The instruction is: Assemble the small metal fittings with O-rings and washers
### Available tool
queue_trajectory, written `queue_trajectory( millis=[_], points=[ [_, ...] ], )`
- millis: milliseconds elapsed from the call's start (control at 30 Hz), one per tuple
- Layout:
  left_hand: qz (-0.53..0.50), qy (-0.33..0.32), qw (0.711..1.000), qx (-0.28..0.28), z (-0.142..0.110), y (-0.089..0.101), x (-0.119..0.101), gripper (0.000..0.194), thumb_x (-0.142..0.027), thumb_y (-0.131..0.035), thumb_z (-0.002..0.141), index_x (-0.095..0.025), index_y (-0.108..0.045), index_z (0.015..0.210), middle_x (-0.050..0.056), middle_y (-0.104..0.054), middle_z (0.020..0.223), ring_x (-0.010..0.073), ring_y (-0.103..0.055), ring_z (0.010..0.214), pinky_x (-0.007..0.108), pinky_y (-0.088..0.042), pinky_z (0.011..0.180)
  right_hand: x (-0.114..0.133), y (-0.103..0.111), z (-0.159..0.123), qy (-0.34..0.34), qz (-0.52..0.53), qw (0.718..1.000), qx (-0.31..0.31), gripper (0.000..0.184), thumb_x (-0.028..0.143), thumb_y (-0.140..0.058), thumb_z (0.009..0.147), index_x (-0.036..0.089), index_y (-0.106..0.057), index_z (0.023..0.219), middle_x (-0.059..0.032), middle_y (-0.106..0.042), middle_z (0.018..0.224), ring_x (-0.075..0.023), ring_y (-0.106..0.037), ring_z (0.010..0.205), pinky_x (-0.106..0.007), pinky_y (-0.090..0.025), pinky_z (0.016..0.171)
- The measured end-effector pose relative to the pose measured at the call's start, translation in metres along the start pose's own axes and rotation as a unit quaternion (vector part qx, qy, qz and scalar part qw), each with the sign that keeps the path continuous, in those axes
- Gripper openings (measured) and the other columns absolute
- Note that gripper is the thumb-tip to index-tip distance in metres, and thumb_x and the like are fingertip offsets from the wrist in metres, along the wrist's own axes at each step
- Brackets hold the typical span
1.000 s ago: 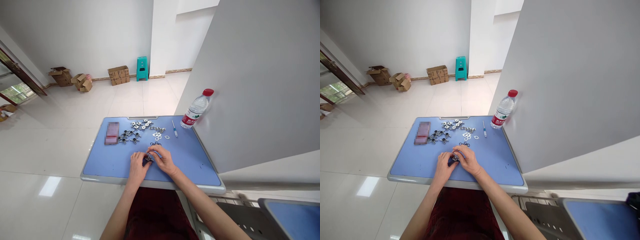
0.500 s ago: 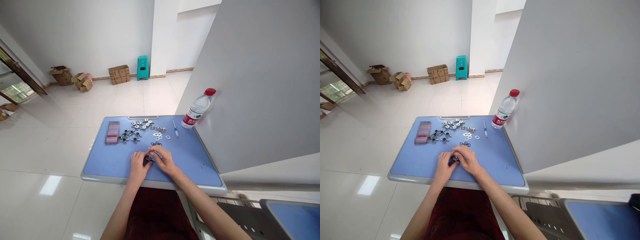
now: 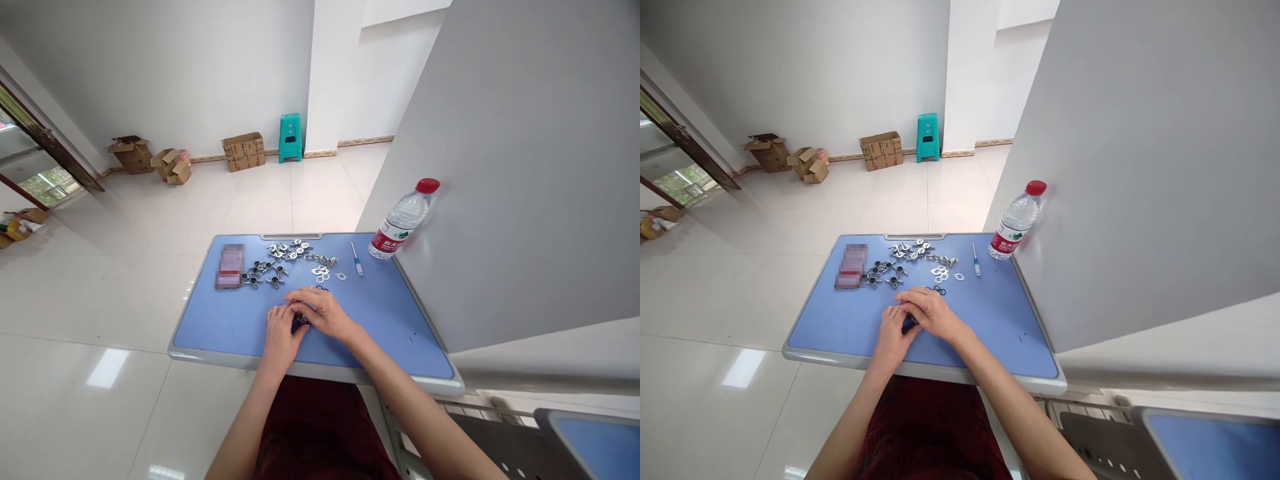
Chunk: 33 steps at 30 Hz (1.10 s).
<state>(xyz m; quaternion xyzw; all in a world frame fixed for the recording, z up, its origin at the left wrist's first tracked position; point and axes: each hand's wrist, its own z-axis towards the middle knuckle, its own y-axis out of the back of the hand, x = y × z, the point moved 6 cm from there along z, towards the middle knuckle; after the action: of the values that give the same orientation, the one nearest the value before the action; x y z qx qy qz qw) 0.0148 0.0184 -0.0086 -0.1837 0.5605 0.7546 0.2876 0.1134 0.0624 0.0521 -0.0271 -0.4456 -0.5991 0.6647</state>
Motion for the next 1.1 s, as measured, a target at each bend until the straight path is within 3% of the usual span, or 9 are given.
queue_trajectory(
  millis=[267, 533, 700, 867, 1100],
  points=[
    [0.005, -0.019, 1.0, -0.016, -0.001, 0.0, -0.001, 0.021, -0.014, -0.067, 0.083, -0.019, -0.057, 0.1, 0.005, -0.064, 0.095, 0.0228, -0.056, 0.089, 0.038, -0.046, 0.082, -0.002, -0.004, -0.005, -0.013, -0.041, 0.997, -0.062, 0.013, 0.026, -0.05, 0.097, 0.022, -0.062, 0.1, -0.0031, -0.064, 0.076, -0.0171, -0.059, 0.07, -0.03, -0.05, 0.067],
    [0.025, -0.005, 1.0, 0.008, 0.0, 0.001, -0.004, 0.014, -0.018, -0.068, 0.084, -0.02, -0.055, 0.09, 0.002, -0.064, 0.088, 0.0226, -0.055, 0.085, 0.038, -0.042, 0.079, -0.005, -0.001, -0.013, -0.004, -0.007, 0.999, -0.046, 0.03, 0.026, -0.04, 0.101, 0.025, -0.058, 0.124, -0.0029, -0.065, 0.078, -0.0174, -0.058, 0.072, -0.032, -0.049, 0.071],
    [0.032, 0.004, 0.999, 0.022, 0.001, 0.002, -0.005, 0.015, -0.018, -0.068, 0.083, -0.02, -0.055, 0.091, 0.003, -0.064, 0.091, 0.0235, -0.055, 0.088, 0.037, -0.042, 0.078, -0.01, 0.006, -0.015, -0.053, 0.029, 0.996, -0.072, 0.022, 0.029, -0.046, 0.099, 0.025, -0.065, 0.109, -0.0032, -0.069, 0.08, -0.0173, -0.062, 0.073, -0.032, -0.05, 0.071],
    [0.028, 0.004, 0.999, 0.026, 0.001, 0.002, -0.005, 0.016, -0.018, -0.067, 0.084, -0.02, -0.054, 0.092, 0.003, -0.064, 0.092, 0.0228, -0.054, 0.088, 0.037, -0.042, 0.078, -0.012, 0.007, -0.015, -0.055, -0.002, 0.994, -0.099, 0.018, 0.031, -0.051, 0.096, 0.024, -0.067, 0.098, -0.0031, -0.068, 0.078, -0.0169, -0.061, 0.069, -0.031, -0.05, 0.069],
    [0.033, -0.001, 0.999, 0.008, 0.001, 0.001, -0.004, 0.012, -0.018, -0.065, 0.085, -0.02, -0.055, 0.091, 0.003, -0.063, 0.089, 0.0224, -0.055, 0.085, 0.036, -0.042, 0.076, -0.008, 0.001, -0.012, -0.036, -0.003, 0.996, -0.087, 0.023, 0.029, -0.046, 0.098, 0.024, -0.065, 0.111, -0.0028, -0.065, 0.075, -0.0174, -0.059, 0.071, -0.032, -0.05, 0.07]
  ],
)
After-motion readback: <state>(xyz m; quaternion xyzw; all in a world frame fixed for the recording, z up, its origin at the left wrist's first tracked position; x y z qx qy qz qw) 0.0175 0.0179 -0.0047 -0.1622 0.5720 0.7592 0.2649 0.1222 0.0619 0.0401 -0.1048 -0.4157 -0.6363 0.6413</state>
